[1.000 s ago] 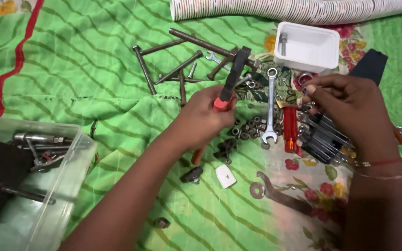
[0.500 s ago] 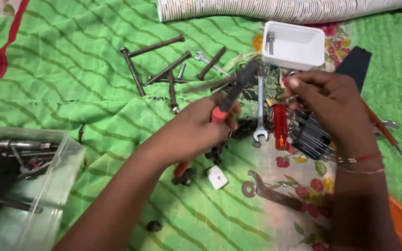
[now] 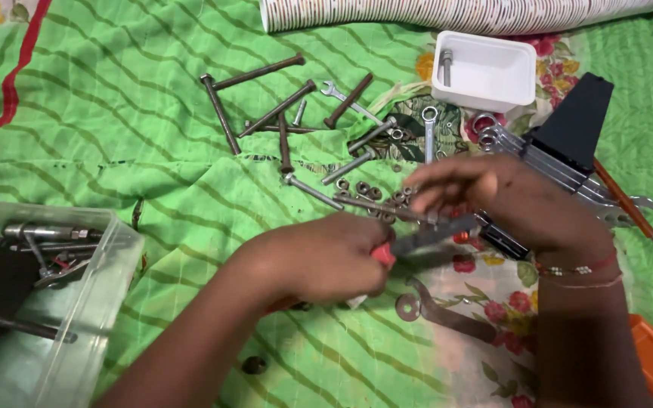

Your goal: The person assembles a mechanical component by threading a nut onto a bolt. They then use pliers to hold the bolt and a wrench to tighten the nut, securing the assembly.

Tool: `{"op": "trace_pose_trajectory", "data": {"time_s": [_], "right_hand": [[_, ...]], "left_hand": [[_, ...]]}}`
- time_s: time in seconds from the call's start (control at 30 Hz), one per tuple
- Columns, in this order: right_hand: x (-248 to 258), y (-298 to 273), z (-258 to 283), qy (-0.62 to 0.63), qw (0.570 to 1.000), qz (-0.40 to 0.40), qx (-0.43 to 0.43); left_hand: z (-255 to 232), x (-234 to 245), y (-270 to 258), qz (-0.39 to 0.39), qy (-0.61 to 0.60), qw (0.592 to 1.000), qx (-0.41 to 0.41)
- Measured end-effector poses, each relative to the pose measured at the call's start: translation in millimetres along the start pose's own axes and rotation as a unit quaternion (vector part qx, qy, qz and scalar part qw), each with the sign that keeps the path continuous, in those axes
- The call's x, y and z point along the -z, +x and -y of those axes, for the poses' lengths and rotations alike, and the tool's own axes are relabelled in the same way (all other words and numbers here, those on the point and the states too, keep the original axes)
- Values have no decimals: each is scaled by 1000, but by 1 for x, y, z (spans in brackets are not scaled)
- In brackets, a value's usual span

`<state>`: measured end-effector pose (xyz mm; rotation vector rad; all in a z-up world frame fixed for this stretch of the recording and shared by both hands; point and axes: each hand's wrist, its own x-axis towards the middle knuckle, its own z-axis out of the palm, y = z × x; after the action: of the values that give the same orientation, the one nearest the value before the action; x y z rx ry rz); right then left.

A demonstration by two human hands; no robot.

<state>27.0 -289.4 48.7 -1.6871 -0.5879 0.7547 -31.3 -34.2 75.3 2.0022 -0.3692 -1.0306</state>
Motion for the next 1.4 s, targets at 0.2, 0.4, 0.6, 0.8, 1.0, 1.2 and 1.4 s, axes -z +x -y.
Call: {"op": "trace_pose_trajectory", "data": {"time_s": [0.2, 0.4, 0.6, 0.8, 1.0, 1.2, 1.4], "right_hand": [[-16, 7, 9, 63, 996, 52, -22], [-25, 20, 6, 111, 988, -81, -67], [-25, 27, -7, 225, 951, -203, -51], [-19, 25, -6, 194, 955, -217, -58], [12, 5, 1, 82, 936, -339, -57], [55, -45, -6, -171, 908, -374, -73], [86, -76, -30, -422, 815, -345, -198]], "left_hand": [[-5, -3, 1, 4, 44, 999, 29], [13, -8, 14, -64, 16, 998, -10], [15, -6, 15, -102, 13, 995, -4], [5, -2, 14, -111, 1, 993, 35], [-2, 8, 3, -112, -53, 990, 63], [4, 7, 1, -112, 11, 989, 94], [8, 10, 11, -79, 20, 986, 144]]}}
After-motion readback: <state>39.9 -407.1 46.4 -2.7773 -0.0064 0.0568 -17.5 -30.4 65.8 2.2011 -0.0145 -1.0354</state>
